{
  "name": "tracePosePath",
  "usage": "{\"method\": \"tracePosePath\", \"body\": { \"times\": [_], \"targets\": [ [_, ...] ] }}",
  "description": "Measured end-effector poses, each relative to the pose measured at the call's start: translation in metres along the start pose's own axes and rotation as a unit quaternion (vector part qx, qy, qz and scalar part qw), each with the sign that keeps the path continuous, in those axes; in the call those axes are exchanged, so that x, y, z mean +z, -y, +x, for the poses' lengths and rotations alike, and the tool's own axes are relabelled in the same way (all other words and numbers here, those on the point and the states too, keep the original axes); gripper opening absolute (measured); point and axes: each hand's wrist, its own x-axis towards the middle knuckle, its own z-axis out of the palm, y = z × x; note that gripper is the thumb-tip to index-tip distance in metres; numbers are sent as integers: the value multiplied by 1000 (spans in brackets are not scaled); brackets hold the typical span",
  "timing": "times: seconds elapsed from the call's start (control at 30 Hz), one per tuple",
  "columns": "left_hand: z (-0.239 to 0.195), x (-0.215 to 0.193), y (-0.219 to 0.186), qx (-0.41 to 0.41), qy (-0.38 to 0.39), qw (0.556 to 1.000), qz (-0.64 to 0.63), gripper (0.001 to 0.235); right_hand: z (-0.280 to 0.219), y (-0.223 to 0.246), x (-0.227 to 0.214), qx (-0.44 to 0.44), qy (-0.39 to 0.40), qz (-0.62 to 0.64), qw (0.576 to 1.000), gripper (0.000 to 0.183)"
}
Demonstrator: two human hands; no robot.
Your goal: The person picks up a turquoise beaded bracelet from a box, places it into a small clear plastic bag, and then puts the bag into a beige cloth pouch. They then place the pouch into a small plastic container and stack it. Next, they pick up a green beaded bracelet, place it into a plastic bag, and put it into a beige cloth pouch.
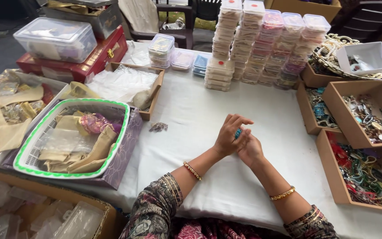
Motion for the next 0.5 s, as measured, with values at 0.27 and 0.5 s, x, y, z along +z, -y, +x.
{"method": "tracePosePath", "body": {
  "times": [0.27,0.5],
  "targets": [
    [75,-109,38,117,-168,954,220,10,-23,31,31,-46,-30,-7,998,29],
    [120,-289,157,-298,-64,778,549,17,-21,35,27,-60,-16,-79,995,28]
  ]
}}
